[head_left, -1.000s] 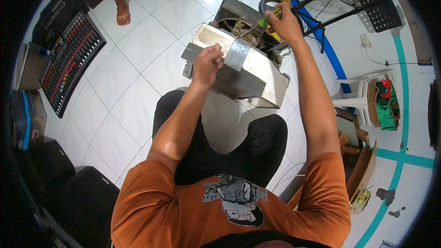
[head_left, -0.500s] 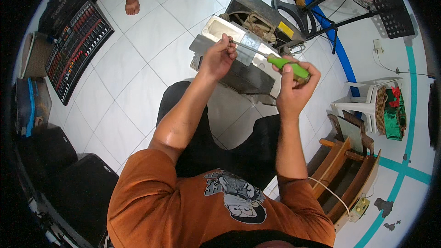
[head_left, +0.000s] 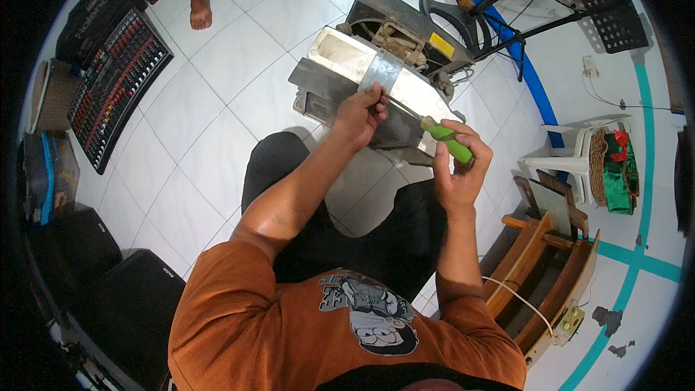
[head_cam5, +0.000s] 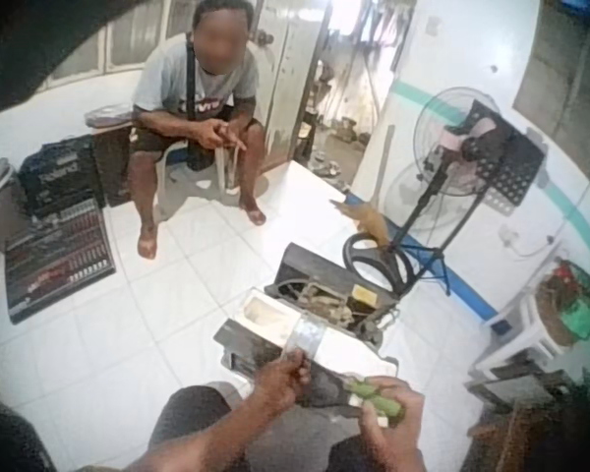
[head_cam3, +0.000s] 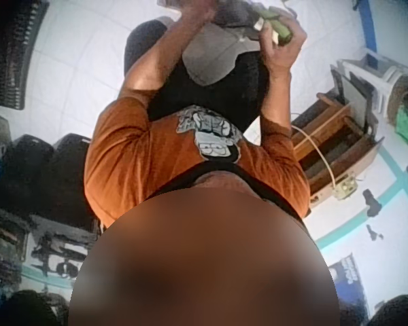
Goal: The person sits on the floor and uses a green-handled screwdriver to loosen and tighten screws on a white and grey appliance component. They repeatedly probe the interior and adjust the casing while another person sits nearby.
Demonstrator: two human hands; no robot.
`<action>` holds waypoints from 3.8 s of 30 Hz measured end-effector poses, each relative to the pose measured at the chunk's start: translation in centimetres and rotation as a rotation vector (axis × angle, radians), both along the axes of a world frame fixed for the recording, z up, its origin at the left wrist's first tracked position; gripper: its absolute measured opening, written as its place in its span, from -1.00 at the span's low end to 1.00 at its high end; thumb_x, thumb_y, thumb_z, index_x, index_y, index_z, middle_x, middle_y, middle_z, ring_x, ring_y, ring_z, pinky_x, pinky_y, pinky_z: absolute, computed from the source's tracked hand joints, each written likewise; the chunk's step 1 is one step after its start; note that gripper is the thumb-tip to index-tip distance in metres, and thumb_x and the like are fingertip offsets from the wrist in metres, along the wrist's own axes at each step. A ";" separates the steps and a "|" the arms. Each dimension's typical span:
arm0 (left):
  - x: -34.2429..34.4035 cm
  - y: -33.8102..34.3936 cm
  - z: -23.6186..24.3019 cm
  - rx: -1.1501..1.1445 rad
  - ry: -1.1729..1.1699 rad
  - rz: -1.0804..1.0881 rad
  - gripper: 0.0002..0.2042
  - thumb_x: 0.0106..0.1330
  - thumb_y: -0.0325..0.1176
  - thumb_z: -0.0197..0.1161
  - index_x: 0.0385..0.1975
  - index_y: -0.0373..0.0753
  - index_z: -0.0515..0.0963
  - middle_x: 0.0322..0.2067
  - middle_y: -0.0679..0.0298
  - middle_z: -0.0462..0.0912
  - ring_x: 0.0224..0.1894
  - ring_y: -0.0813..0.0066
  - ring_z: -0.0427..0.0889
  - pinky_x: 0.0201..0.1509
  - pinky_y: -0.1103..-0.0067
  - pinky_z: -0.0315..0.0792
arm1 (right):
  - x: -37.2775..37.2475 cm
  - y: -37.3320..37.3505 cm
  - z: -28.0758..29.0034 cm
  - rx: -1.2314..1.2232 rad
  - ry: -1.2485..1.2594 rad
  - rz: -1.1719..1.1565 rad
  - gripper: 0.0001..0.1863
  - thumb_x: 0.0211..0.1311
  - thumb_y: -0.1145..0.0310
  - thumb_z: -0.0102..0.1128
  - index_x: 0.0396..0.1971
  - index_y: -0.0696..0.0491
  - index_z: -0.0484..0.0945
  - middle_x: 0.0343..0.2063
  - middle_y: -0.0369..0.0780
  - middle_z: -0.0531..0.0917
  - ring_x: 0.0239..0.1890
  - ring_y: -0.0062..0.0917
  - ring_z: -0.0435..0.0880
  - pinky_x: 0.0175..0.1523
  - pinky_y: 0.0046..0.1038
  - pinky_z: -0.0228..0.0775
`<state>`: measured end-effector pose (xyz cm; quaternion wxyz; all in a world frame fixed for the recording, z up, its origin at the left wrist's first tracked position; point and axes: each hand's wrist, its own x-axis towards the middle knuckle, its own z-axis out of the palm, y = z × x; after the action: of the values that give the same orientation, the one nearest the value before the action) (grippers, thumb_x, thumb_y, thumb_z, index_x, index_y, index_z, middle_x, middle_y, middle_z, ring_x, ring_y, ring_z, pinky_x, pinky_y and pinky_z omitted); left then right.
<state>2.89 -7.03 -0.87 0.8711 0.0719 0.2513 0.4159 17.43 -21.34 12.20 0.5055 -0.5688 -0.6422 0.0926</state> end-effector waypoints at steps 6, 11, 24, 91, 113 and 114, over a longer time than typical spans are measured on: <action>1.3 -0.6 0.6 0.686 0.813 0.022 -0.67 0.56 -0.14 0.32 0.02 -0.32 0.67 -0.27 0.21 0.78 -0.22 0.26 0.73 -0.16 0.32 0.59 | 3.1 4.3 1.5 -0.055 0.097 -0.161 -0.61 0.45 0.54 0.29 0.17 0.12 0.37 0.06 -0.03 0.69 0.04 -0.37 0.75 0.19 -0.34 0.60; 0.2 0.0 0.7 1.131 1.382 -0.013 -0.67 0.47 -0.24 0.33 0.13 -0.24 0.68 -0.03 -0.07 0.79 0.00 -0.05 0.78 0.10 0.21 0.62 | 6.2 10.0 1.6 -0.101 0.009 -0.160 -0.66 0.46 0.48 0.31 0.11 0.12 0.41 -0.12 -0.09 0.77 -0.14 -0.37 0.82 0.04 -0.37 0.67; 0.7 0.7 0.2 1.230 1.550 -0.175 -0.75 0.38 -0.35 0.34 0.00 -0.26 0.72 -0.13 -0.06 0.79 -0.07 -0.13 0.78 0.07 0.09 0.61 | 6.8 13.2 0.9 -0.160 -0.126 -0.140 -0.66 0.42 0.37 0.35 0.08 0.02 0.44 -0.24 -0.06 0.76 -0.23 -0.27 0.82 -0.13 -0.28 0.61; -4.8 5.4 -0.1 0.354 0.230 0.011 -0.67 0.61 -0.05 0.26 -0.31 -0.19 0.53 -0.52 0.43 0.50 -0.57 0.71 0.31 -0.51 0.67 0.16 | 7.3 23.2 9.6 -0.451 -0.641 0.251 -0.60 0.42 0.05 0.40 -0.03 0.07 0.62 -0.34 -0.12 0.71 -0.26 -0.35 0.74 -0.08 -0.30 0.57; -4.6 4.9 0.0 0.402 0.235 0.033 -0.63 0.64 0.01 0.19 -0.23 -0.21 0.52 -0.58 0.48 0.39 -0.63 0.73 0.23 -0.56 0.67 0.13 | 6.8 22.5 9.2 -0.453 -0.763 0.075 -0.66 0.39 0.13 0.42 -0.11 0.11 0.66 -0.37 -0.04 0.74 -0.29 -0.21 0.73 -0.08 -0.22 0.58; -4.6 4.8 0.0 0.396 0.235 0.038 -0.63 0.64 0.00 0.20 -0.22 -0.22 0.53 -0.58 0.48 0.39 -0.63 0.73 0.22 -0.56 0.67 0.13 | 6.8 22.5 9.1 -0.366 -0.731 0.171 -0.65 0.39 0.11 0.42 -0.11 0.11 0.67 -0.36 -0.04 0.75 -0.29 -0.21 0.73 -0.08 -0.22 0.58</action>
<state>-1.70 -2.24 -0.90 0.7967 0.2847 0.2659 0.4621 24.25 1.13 21.30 0.1253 -0.5893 -0.7972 0.0386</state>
